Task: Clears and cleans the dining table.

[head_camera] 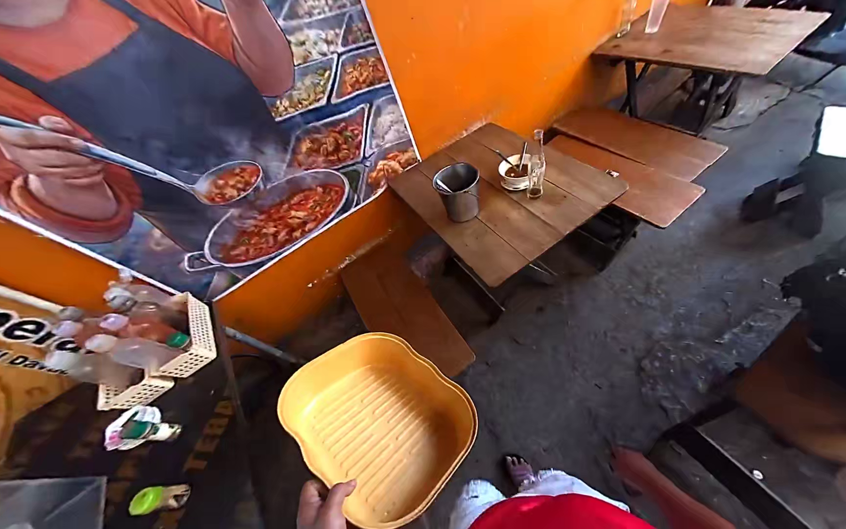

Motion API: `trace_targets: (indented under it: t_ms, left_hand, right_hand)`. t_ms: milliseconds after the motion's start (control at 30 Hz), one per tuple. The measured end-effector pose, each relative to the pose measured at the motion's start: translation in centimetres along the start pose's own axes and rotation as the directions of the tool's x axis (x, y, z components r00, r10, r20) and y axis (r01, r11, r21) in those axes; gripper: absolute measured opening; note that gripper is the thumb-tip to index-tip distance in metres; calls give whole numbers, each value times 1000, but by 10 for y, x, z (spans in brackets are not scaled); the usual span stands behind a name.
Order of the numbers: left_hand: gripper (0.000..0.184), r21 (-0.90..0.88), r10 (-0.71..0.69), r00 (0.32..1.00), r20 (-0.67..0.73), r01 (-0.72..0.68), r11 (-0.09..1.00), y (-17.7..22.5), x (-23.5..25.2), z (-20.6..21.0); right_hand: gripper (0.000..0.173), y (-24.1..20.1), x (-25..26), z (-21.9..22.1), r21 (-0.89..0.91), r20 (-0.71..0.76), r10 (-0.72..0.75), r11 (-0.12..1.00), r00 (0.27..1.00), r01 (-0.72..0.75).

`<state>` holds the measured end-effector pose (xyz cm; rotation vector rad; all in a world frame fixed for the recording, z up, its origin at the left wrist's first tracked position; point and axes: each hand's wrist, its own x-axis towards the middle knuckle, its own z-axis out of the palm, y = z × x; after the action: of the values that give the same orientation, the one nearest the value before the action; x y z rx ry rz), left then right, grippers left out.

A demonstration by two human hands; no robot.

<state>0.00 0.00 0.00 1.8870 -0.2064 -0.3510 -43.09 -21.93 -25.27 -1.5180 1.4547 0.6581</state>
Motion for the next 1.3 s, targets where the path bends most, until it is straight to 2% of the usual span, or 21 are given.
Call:
trace_targets:
  t_ms: [67,167,267,333,433,500,600,667,800,967,1067,1200,1300]
  left_hand:
    - [27,-25,-21,1000,-13,21,999,11,24,25]
    - [31,-101,-32,999,-7,31,994,22,62,68]
    - [35,-164,-33,999,14,35,986,36,101,120]
    - [36,-171,-39,999,37,45,984,48,124,152]
    - [37,-184,-48,996,78,61,981,60,160,198]
    - [36,-162,-63,993,96,78,984,69,186,225]
    - [42,-112,-97,989,112,109,988,84,214,261]
    - [44,-105,-130,986,107,141,984,97,225,282]
    - [46,-134,-140,986,87,150,979,114,244,311]
    - [47,-100,-159,986,46,163,981,129,258,341]
    - [51,-106,-134,991,23,136,985,133,255,358]
    - [61,-138,-68,998,-10,66,988,135,248,385]
    - [58,-213,-113,993,-48,100,972,147,233,412]
  right_hand:
    - [47,-57,17,-82,98,-136,-35,994,990,49]
    - [54,-139,31,-175,304,-380,-136,916,915,262]
    - [55,-219,27,-246,319,-563,-232,824,793,467]
    - [48,-268,27,-280,308,-630,-265,778,731,548]
    - [33,-340,39,-323,286,-682,-305,726,665,626]
    - [33,-388,49,-354,251,-667,-351,724,657,642]
    - [63,-450,75,-401,145,-580,-391,814,714,563]
    - [74,-485,106,-428,42,-542,-419,852,728,521]
    - [76,-533,166,-460,-32,-514,-430,874,743,484]
    - [49,-563,198,-466,0,-610,-411,855,677,519]
    - [42,-576,221,-479,-27,-618,-445,836,648,548]
    - [39,-613,253,-524,-53,-591,-485,820,644,570]
    - [40,-640,279,-559,-74,-584,-519,800,624,596]
